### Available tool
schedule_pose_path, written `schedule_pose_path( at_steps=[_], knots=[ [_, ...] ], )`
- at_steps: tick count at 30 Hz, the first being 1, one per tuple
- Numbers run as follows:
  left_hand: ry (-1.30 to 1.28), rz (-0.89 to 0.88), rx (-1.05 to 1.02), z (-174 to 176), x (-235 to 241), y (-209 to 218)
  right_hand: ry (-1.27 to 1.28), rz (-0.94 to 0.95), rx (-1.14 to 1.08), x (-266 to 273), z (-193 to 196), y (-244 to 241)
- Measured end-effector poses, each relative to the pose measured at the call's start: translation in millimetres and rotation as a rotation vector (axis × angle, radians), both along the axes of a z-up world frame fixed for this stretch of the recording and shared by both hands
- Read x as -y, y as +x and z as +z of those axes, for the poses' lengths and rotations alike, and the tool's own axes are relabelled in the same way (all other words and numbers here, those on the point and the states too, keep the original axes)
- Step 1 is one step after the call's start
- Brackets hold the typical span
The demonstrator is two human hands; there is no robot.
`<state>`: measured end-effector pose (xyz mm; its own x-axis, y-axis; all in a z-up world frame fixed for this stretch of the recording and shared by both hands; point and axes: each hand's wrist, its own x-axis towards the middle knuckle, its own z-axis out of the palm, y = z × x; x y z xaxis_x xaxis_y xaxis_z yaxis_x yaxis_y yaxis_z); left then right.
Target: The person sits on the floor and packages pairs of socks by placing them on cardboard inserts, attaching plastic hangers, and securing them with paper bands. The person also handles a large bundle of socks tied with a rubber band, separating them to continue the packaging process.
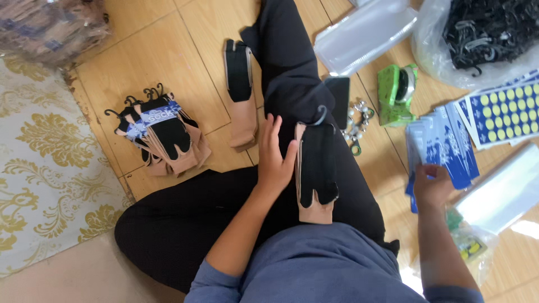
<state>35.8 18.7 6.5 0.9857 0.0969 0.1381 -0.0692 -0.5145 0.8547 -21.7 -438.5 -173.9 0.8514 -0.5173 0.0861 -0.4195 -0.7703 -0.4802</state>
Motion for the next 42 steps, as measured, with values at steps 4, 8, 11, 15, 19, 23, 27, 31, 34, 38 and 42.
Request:
schedule_pose_path(
  at_steps=[4,8,11,15,19,23,27,31,34,38,42],
  knots=[
    [-0.020,0.028,0.372,24,17,-9,0.518,0.139,-0.037,-141,159,97],
    [-0.012,0.032,0.840,7,25,-8,0.609,0.782,-0.031,-225,194,146],
    [0.105,0.125,0.774,23,14,10,0.218,0.871,-0.261,-245,199,152],
    [0.352,-0.037,-0.130,-19,-9,33,0.253,0.833,-0.478,-235,196,151],
    [0.104,-0.174,-0.518,-3,-13,32,0.658,0.861,-0.455,-209,175,144],
    [0.088,-0.200,-0.138,43,-18,29,0.789,0.940,-0.300,-204,198,142],
    [0.255,-0.127,0.695,125,-26,28,0.453,1.299,0.329,-227,339,137],
    [0.480,-0.160,0.785,79,-17,24,0.109,1.257,0.457,-212,277,134],
    [0.563,-0.280,0.788,38,1,7,-0.188,1.306,0.631,-199,186,125],
    [0.456,-0.210,0.585,14,16,-18,0.024,0.949,0.482,-210,160,80],
    [0.471,-0.362,0.513,19,5,-19,0.526,0.650,0.331,-207,146,65]
  ],
)
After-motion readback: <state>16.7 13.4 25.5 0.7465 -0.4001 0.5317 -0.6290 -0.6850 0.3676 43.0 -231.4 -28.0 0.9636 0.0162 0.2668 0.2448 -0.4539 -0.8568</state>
